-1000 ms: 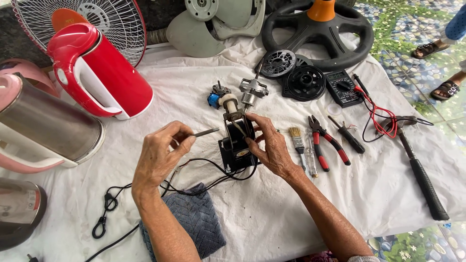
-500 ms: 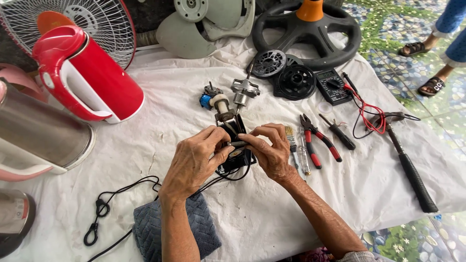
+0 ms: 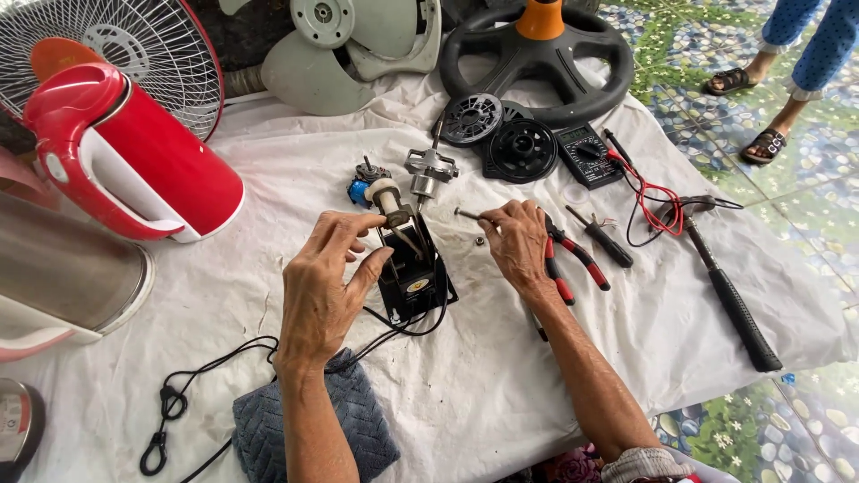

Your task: Cleaning and inspecting an electric motor assembly from an appliance using a brush and a small tool.

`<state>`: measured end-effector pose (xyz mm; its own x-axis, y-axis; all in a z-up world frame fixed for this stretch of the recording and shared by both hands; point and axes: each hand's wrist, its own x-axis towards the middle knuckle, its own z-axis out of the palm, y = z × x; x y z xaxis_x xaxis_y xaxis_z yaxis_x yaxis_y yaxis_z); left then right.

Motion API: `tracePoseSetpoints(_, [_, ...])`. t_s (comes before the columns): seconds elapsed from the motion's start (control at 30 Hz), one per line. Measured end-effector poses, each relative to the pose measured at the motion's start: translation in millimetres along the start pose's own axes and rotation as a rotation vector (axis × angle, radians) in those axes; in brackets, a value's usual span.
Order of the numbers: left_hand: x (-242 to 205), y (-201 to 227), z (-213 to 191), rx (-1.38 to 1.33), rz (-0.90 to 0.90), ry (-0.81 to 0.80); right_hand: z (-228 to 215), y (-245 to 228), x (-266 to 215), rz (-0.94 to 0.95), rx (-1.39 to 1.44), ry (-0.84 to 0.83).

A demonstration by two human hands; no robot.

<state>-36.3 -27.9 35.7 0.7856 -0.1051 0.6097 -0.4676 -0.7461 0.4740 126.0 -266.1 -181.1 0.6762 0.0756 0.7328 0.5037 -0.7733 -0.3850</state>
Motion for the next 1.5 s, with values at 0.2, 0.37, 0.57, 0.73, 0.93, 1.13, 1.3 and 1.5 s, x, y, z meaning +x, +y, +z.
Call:
tracePoseSetpoints(0.2, [1.1,-2.8,-2.3,-0.067,0.007,0.090,3.0,4.8,-8.8,0.000,-0.168,-0.154])
tracePoseSetpoints(0.37, [-0.8,-43.3,21.3,-0.228,-0.047,0.163,0.6,0.8,-9.4,-0.022,-0.207,-0.208])
tracePoseSetpoints(0.57, [-25.6,-90.5,76.8,-0.373,-0.131,0.059,6.0,4.9,-11.3,-0.049,-0.247,-0.213])
tracePoseSetpoints(0.73, [-41.1,-92.0,87.2,-0.579,-0.245,-0.074,10.9,8.3,-14.4,-0.081,-0.257,-0.188])
tracePoseSetpoints(0.93, [-58.9,-124.4,121.9,-0.692,-0.374,-0.186,-3.2,-26.2,-4.8,-0.157,-0.032,-0.109])
tracePoseSetpoints(1.13, [-59.9,-132.1,116.2,-0.808,-0.411,-0.208,41.7,-35.2,-36.3,0.015,0.347,-0.323])
tracePoseSetpoints(1.3, [-62.9,-135.9,120.8,-0.865,-0.406,-0.201,28.6,-42.6,-30.2,0.077,0.391,-0.438])
tracePoseSetpoints(1.5, [-61.4,-139.5,112.5,-0.922,-0.352,-0.063,18.6,-44.0,-23.6,0.125,0.410,-0.534])
